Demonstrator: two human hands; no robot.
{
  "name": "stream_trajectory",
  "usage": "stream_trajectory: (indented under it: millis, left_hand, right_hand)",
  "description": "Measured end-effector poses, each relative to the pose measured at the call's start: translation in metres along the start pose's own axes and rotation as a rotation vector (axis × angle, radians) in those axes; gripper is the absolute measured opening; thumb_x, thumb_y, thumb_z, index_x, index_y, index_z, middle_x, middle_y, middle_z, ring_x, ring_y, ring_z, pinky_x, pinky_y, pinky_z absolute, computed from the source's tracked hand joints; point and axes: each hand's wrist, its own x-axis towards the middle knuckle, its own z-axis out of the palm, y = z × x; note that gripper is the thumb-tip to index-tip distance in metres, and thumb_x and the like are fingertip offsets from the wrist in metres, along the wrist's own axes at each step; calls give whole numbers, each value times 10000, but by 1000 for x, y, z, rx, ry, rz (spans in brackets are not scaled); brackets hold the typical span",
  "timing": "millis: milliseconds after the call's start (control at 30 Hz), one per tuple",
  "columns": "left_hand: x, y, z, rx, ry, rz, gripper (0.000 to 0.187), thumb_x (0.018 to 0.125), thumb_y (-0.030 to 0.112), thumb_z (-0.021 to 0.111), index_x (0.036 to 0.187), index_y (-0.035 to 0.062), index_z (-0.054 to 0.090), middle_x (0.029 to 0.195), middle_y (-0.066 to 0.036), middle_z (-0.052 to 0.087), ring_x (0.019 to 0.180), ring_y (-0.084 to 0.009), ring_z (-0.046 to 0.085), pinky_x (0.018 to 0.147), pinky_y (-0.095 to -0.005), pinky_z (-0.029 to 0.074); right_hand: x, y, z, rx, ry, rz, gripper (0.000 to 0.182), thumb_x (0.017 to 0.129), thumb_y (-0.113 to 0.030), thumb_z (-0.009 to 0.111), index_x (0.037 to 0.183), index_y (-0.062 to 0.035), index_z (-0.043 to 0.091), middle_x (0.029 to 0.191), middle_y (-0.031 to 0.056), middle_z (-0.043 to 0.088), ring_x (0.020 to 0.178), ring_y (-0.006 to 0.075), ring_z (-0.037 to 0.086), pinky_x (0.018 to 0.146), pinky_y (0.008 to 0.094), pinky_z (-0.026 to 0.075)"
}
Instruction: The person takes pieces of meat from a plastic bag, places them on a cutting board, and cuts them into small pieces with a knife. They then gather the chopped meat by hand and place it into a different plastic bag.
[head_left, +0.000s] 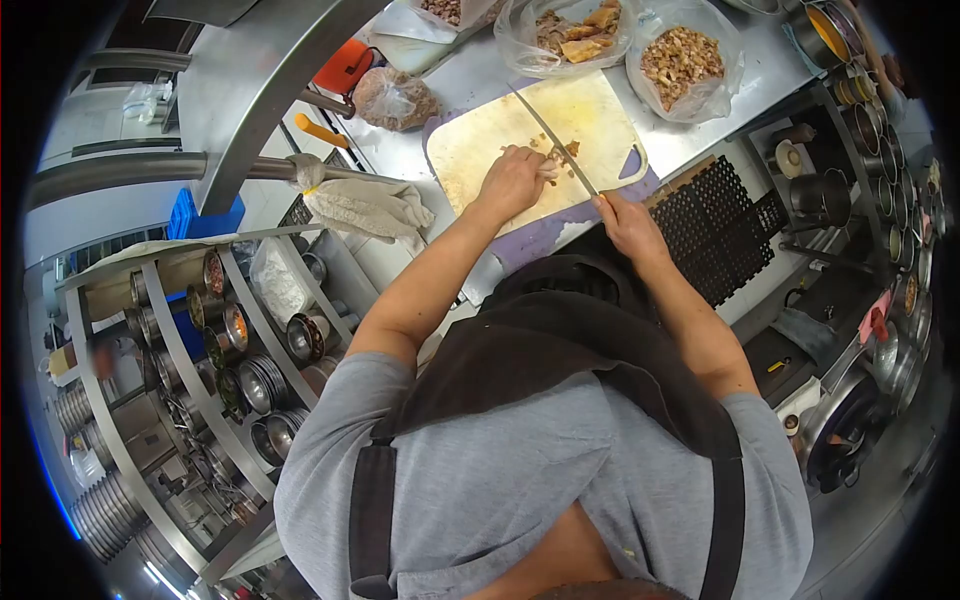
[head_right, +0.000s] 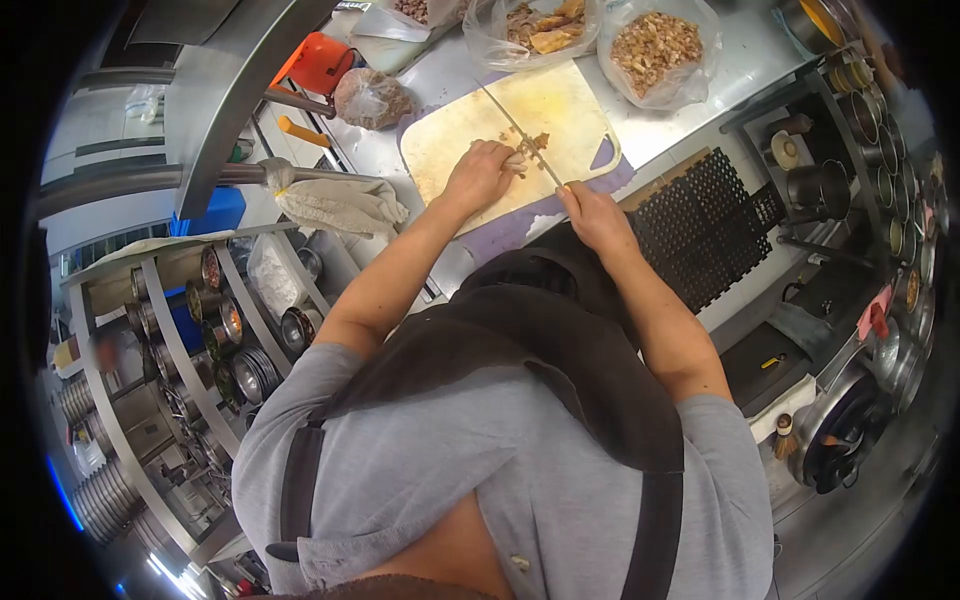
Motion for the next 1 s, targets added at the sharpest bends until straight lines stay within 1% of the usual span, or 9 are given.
stream_trajectory:
  millis: [33,167,233,367,467,600,733,867,1000]
  left_hand:
    - [-3,3,3,19,18,-63,233,801,143,669,1000,23,657,969,-155,654,949,-349,582,861,-437,481]
    - [-10,16,2,-15,69,-163,241,804,172,692,978,11,649,937,-169,654,934,-357,586,848,-443,482]
    - [-11,18,0,-41,121,-150,248,802,181,702,964,2,645,944,-169,652,938,-361,584,844,-441,482]
    - [-6,12,9,-64,114,-126,243,805,171,696,958,-9,638,945,-173,650,938,-363,584,843,-442,482]
    - [-4,8,17,-78,141,-104,222,800,136,690,957,-11,636,940,-179,645,934,-367,581,832,-440,484]
    - [-8,8,22,-95,141,-81,191,793,93,686,942,-14,635,935,-188,639,929,-373,576,819,-435,482]
    - [-4,5,21,-108,184,-45,219,782,87,699,961,-17,629,918,-185,635,922,-373,576,817,-435,479]
    - [-10,15,14,-81,239,-44,258,769,92,713,989,-13,626,900,-178,639,912,-367,580,815,-434,480]
    - [-11,16,9,-78,188,-118,246,768,76,695,989,-7,627,875,-174,640,894,-361,586,802,-433,486]
  right_hand:
    - [-1,0,1,-6,-28,7,347,999,-353,498,1069,-42,636,852,272,650,855,463,619,734,536,470]
    - [-3,-8,1,-3,-55,-25,348,999,-353,500,1072,-41,637,856,273,651,848,467,618,735,542,469]
    - [-2,-11,1,-19,-101,-48,340,998,-350,503,1073,-49,640,862,275,652,846,468,619,738,551,465]
    - [2,-7,7,-35,-104,-60,327,997,-339,506,1058,-46,638,860,279,651,849,470,619,744,554,466]
    - [10,-6,10,-63,-169,12,338,1002,-345,485,1042,-43,631,865,278,654,857,471,620,757,551,473]
    - [42,-9,37,-71,-151,14,359,1008,-359,457,994,-38,618,855,281,655,853,471,623,767,546,477]
    - [71,-15,39,4,-133,-1,353,1007,-355,463,964,-33,601,819,286,650,820,467,627,742,543,478]
    - [52,-8,28,-13,-106,-19,338,1008,-347,473,968,-35,595,789,282,644,784,471,623,709,547,474]
    - [20,-9,10,-9,-117,-48,328,1009,-335,478,963,-30,589,770,284,634,772,479,614,691,560,462]
